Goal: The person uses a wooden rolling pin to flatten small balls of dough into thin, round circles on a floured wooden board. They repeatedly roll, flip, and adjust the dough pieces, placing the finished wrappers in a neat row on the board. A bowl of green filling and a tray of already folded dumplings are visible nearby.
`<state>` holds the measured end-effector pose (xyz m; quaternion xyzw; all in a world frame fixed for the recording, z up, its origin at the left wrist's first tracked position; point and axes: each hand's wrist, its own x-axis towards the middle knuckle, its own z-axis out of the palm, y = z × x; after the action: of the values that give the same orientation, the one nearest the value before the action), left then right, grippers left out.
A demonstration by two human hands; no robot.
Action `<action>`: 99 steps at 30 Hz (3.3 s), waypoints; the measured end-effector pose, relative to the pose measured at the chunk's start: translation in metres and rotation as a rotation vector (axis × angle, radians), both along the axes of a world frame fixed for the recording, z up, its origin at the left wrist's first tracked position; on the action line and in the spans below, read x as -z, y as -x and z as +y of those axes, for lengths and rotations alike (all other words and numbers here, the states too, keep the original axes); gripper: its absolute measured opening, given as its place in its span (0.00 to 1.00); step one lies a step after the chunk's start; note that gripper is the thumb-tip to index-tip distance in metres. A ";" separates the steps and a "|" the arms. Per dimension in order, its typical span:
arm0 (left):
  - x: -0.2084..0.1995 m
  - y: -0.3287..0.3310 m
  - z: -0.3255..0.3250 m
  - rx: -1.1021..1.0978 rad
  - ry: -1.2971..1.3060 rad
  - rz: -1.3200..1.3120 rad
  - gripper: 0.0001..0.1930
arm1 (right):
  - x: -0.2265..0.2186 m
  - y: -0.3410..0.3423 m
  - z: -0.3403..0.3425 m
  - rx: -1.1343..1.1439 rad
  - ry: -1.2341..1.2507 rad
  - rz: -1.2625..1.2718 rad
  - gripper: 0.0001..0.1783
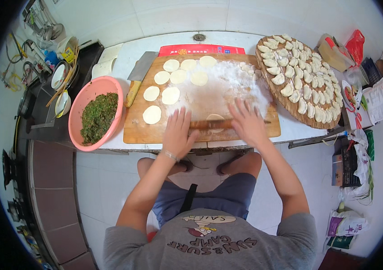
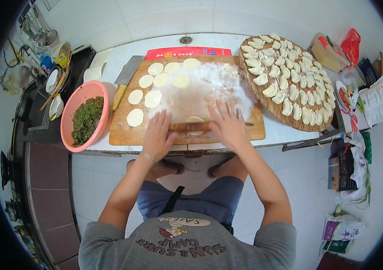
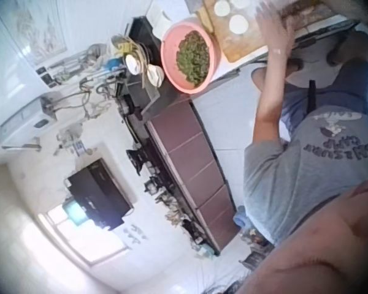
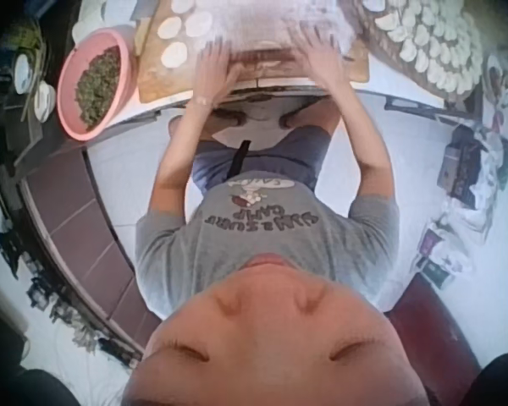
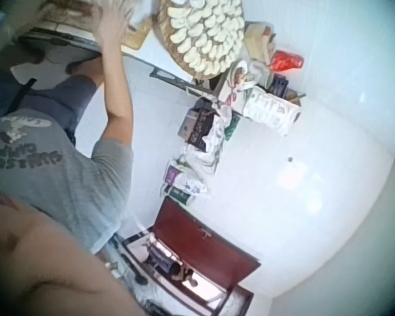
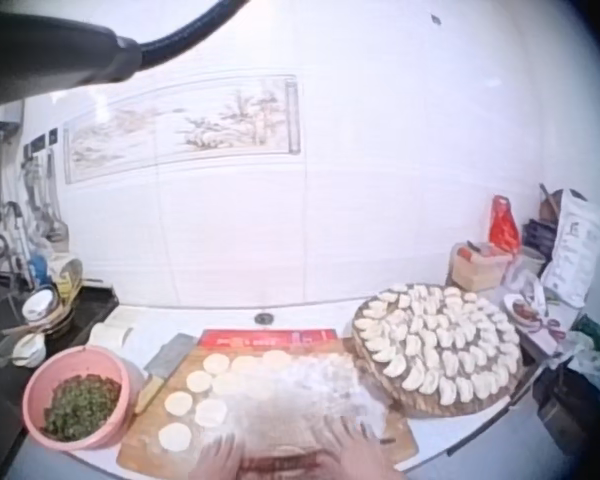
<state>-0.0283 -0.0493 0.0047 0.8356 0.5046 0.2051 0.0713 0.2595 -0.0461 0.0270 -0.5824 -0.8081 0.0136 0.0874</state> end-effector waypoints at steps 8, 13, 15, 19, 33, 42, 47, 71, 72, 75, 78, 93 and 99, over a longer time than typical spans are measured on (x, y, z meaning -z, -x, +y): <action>-0.012 -0.007 0.038 -0.079 -0.083 0.100 0.36 | 0.004 0.006 0.032 0.022 -0.170 0.040 0.30; -0.007 0.001 -0.002 0.015 -0.016 0.016 0.36 | -0.004 -0.003 -0.013 -0.104 -0.127 0.086 0.29; -0.005 0.002 -0.002 0.025 -0.017 0.011 0.36 | -0.009 -0.007 -0.013 -0.145 -0.113 0.113 0.26; -0.020 -0.012 0.033 -0.028 -0.155 -0.105 0.33 | -0.002 -0.019 0.005 -0.143 -0.119 0.292 0.19; -0.002 -0.090 0.057 -0.061 0.483 -0.347 0.11 | -0.004 -0.045 0.008 0.194 -0.181 0.567 0.15; -0.067 -0.086 0.037 0.076 0.390 -0.502 0.07 | -0.001 -0.049 0.008 0.215 -0.217 0.603 0.15; -0.032 -0.065 0.036 -0.180 0.374 -0.455 0.12 | -0.008 -0.046 0.011 0.137 -0.257 0.485 0.16; -0.002 -0.001 -0.005 -0.027 0.040 -0.015 0.36 | -0.019 -0.006 0.003 -0.260 -0.119 0.114 0.33; -0.001 -0.003 0.008 -0.039 0.042 0.005 0.36 | -0.012 -0.009 0.011 -0.232 -0.083 0.122 0.31; -0.014 -0.011 0.035 -0.103 -0.023 -0.007 0.35 | -0.014 -0.010 0.023 -0.212 -0.157 0.288 0.20; -0.049 -0.032 0.033 0.007 -0.280 -0.245 0.29 | -0.012 -0.022 0.022 -0.053 -0.153 0.446 0.18; -0.025 -0.088 0.062 -0.118 0.507 -0.178 0.08 | 0.006 -0.055 0.006 0.150 -0.303 0.556 0.16; -0.034 -0.086 0.057 0.027 0.404 -0.401 0.08 | 0.006 -0.051 0.007 0.159 -0.298 0.557 0.17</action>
<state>0.0582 0.0073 0.0387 0.7538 0.5000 0.2606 0.3375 0.3101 -0.0386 0.0207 -0.5984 -0.6983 0.0473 0.3899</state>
